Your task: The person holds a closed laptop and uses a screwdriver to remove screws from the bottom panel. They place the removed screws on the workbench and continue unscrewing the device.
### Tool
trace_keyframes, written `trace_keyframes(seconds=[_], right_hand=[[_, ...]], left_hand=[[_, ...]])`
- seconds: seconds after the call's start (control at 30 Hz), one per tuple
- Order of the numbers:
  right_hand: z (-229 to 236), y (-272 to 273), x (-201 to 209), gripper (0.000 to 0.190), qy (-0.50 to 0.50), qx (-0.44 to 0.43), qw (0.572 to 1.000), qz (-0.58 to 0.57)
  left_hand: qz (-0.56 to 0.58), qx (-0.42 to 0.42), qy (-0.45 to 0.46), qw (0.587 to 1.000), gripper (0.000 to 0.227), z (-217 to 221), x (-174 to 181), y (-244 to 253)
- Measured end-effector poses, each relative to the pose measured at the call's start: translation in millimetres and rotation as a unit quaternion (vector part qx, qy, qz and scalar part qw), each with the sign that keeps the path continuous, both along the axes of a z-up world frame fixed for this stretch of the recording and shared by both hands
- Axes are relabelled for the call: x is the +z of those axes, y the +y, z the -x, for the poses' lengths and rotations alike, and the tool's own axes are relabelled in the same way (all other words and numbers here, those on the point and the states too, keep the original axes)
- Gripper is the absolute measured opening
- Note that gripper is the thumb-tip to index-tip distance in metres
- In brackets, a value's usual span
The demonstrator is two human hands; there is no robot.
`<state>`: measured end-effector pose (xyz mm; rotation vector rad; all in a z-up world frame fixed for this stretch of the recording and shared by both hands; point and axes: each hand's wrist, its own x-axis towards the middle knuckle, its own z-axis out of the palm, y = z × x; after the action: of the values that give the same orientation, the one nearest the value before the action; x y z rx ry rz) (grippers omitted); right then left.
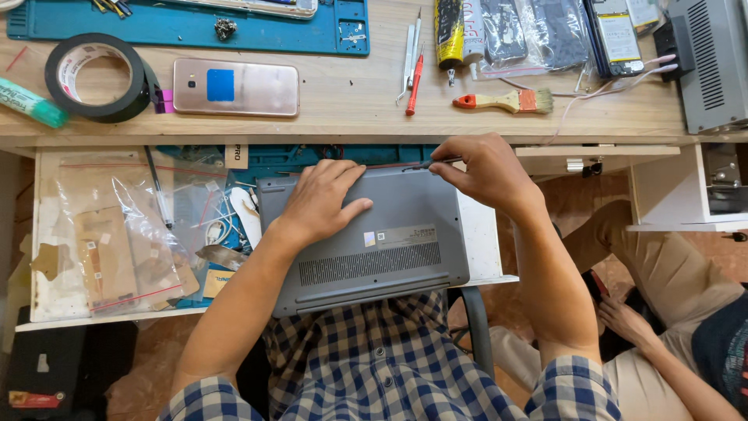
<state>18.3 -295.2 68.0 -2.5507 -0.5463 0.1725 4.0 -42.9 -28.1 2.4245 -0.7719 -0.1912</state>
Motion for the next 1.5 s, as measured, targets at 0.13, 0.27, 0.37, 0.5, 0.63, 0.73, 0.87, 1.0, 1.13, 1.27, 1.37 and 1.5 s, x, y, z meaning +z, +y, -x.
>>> trace_keyframes(seconds=[0.13,0.27,0.37,0.5,0.63,0.73,0.87,1.0,1.13,1.27,1.37,1.5], right_hand=[[-1,2,2,0.012,0.019,0.002,1.000,0.011],[-3,0,-2,0.012,0.019,0.002,0.999,0.026],[-5,0,-5,0.012,0.015,0.004,0.999,0.030],[-5,3,-3,0.011,0.017,0.007,0.999,0.033],[-6,6,0,0.011,0.007,0.020,0.999,0.050],[-8,7,-5,0.008,-0.031,0.043,0.992,0.110],[-12,13,-11,0.008,-0.085,0.085,0.974,0.191],[-21,21,-10,0.027,-0.103,0.092,0.943,0.302],[-23,38,10,0.020,-0.028,0.122,0.940,0.316],[-26,38,4,0.029,-0.045,0.122,0.913,0.386],[-26,36,-5,0.026,-0.057,0.134,0.917,0.372],[-21,45,10,0.026,-0.046,0.100,0.916,0.385]], left_hand=[[0.001,0.006,0.009,1.000,0.053,0,-3,-1],[-0.001,0.008,0.009,1.000,0.053,0,-2,-1],[-0.002,0.010,0.016,1.000,0.054,0,-1,-1],[0.000,0.007,0.020,1.000,0.053,1,4,0],[-0.001,0.010,0.019,1.000,0.053,1,4,-1],[-0.002,0.012,0.019,1.000,0.053,1,6,-1],[-0.002,0.010,0.021,1.000,0.053,1,6,-1],[-0.004,0.011,0.011,1.000,0.053,1,5,-1],[-0.001,0.013,0.008,1.000,0.052,1,1,-2],[0.043,0.065,-0.097,0.992,0.037,-8,10,-4],[0.064,0.134,-0.211,0.966,0.018,-43,15,-8],[0.034,0.157,-0.168,0.973,0.017,-99,9,-17]])
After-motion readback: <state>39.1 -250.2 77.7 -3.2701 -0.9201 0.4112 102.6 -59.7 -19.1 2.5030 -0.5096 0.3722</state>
